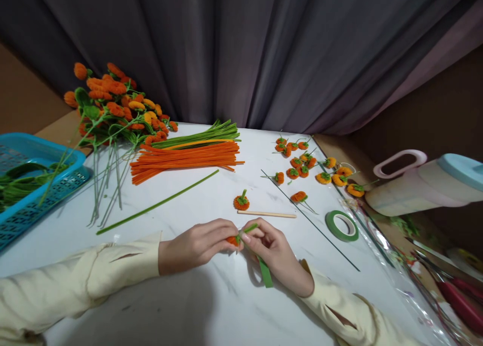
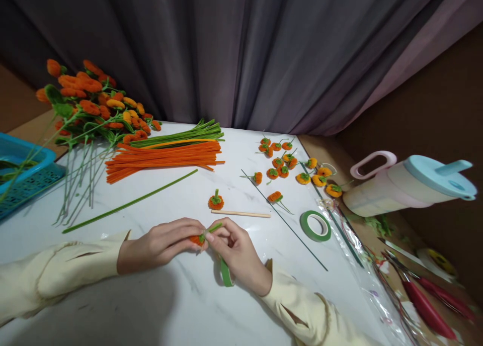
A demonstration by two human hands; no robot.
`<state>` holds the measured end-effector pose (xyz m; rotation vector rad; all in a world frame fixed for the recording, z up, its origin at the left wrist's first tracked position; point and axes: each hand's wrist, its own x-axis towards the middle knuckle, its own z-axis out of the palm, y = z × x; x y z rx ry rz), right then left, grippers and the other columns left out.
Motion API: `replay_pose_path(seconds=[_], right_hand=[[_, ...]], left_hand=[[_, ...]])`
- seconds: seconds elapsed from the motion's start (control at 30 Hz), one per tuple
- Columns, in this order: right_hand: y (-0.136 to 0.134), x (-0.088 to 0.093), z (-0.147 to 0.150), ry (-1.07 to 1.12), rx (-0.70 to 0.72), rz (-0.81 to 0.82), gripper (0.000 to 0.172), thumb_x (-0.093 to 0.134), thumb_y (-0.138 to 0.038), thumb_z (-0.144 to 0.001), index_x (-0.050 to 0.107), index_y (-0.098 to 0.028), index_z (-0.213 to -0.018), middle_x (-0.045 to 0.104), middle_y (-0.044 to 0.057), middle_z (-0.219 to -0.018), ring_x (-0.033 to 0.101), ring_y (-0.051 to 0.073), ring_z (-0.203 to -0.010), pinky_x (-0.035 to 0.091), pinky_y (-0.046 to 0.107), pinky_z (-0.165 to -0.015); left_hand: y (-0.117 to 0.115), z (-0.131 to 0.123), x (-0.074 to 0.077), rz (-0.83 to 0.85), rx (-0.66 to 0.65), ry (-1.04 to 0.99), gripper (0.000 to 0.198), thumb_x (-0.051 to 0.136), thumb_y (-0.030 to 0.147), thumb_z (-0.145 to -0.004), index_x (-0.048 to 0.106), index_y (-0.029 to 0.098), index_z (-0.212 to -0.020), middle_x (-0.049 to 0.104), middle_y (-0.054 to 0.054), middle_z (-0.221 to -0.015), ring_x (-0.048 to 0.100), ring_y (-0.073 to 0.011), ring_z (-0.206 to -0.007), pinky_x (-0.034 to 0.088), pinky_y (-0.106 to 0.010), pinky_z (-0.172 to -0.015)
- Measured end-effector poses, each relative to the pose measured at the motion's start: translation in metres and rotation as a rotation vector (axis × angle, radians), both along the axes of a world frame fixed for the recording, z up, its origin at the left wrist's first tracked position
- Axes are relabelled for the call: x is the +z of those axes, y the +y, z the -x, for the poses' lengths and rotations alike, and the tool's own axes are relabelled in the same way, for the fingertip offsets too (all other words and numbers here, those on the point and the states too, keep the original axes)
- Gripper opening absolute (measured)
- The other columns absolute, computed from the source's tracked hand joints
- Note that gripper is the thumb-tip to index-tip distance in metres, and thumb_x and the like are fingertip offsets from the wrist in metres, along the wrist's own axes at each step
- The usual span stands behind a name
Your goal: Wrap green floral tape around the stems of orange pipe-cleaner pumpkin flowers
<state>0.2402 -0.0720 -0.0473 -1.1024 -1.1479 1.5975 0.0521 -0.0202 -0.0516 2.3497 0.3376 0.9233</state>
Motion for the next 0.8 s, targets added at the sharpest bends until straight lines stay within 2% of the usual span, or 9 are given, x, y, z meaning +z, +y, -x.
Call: replay_pose_path(seconds=[0.23,0.4,0.47,0.53,0.63,0.7,0.8], right_hand=[[-0.0013,-0.0001,-0.0009,0.006,0.034,0.003,0.028,0.066,-0.041,-0.083,0.053,-0.016,-0.087,0.061,-0.001,-0.068,0.038,0.006,-0.046,0.026,0.022,-0.044],[-0.0022,-0.0013,-0.001,0.043,0.019,0.03,0.028,0.068,-0.04,-0.081,0.052,-0.019,-0.091,0.055,-0.005,-0.063,0.035,0.005,-0.044,0.027,0.022,-0.045],[-0.0025,-0.001,-0.0014,0.043,0.014,0.03,0.029,0.069,-0.04,-0.08,0.052,-0.02,-0.092,0.055,-0.006,-0.062,0.035,0.006,-0.044,0.028,0.022,-0.046],[-0.0027,-0.0005,-0.0018,0.023,0.015,0.022,0.028,0.069,-0.04,-0.08,0.053,-0.019,-0.09,0.052,-0.006,-0.06,0.035,0.006,-0.044,0.029,0.022,-0.047],[-0.0027,0.0,-0.0022,-0.003,0.019,-0.002,0.025,0.069,-0.038,-0.08,0.055,-0.018,-0.087,0.048,-0.007,-0.057,0.035,0.007,-0.045,0.032,0.023,-0.049],[-0.0025,-0.0004,-0.0025,-0.02,0.023,-0.014,0.023,0.068,-0.037,-0.081,0.056,-0.018,-0.087,0.05,-0.006,-0.058,0.037,0.007,-0.046,0.034,0.023,-0.051],[-0.0021,-0.0012,-0.0027,-0.051,0.029,-0.027,0.023,0.067,-0.038,-0.082,0.057,-0.018,-0.087,0.054,-0.004,-0.06,0.044,0.008,-0.049,0.038,0.024,-0.055]], left_hand=[[-0.0022,0.0013,-0.0024,0.39,0.064,0.014,0.015,0.051,0.024,-0.093,0.062,0.014,-0.095,0.065,-0.008,-0.09,0.061,-0.0148,-0.081,0.053,-0.024,-0.072],[-0.0042,-0.0007,-0.0044,0.867,0.041,-0.033,0.017,0.058,0.03,-0.088,0.062,0.013,-0.091,0.06,-0.006,-0.092,0.064,-0.0127,-0.073,0.058,-0.023,-0.064],[-0.0043,-0.0017,-0.004,0.983,0.022,-0.044,0.021,0.06,0.033,-0.086,0.061,0.013,-0.091,0.059,-0.005,-0.091,0.065,-0.0133,-0.073,0.059,-0.026,-0.066],[-0.004,-0.002,-0.0037,1.026,0.007,-0.047,0.023,0.061,0.035,-0.086,0.061,0.013,-0.091,0.059,-0.005,-0.091,0.064,-0.0132,-0.073,0.059,-0.027,-0.067],[-0.0036,-0.0011,-0.0041,0.997,0.0,-0.039,0.021,0.059,0.033,-0.087,0.061,0.013,-0.092,0.058,-0.005,-0.094,0.063,-0.0121,-0.073,0.058,-0.025,-0.066],[-0.0035,0.0,-0.0049,0.92,0.002,-0.021,0.017,0.057,0.029,-0.088,0.061,0.013,-0.093,0.057,-0.006,-0.096,0.063,-0.0116,-0.074,0.057,-0.023,-0.066],[-0.0033,0.0013,-0.0059,0.704,0.015,0.008,0.012,0.055,0.022,-0.089,0.061,0.014,-0.094,0.059,-0.006,-0.094,0.061,-0.0122,-0.077,0.054,-0.023,-0.069]])
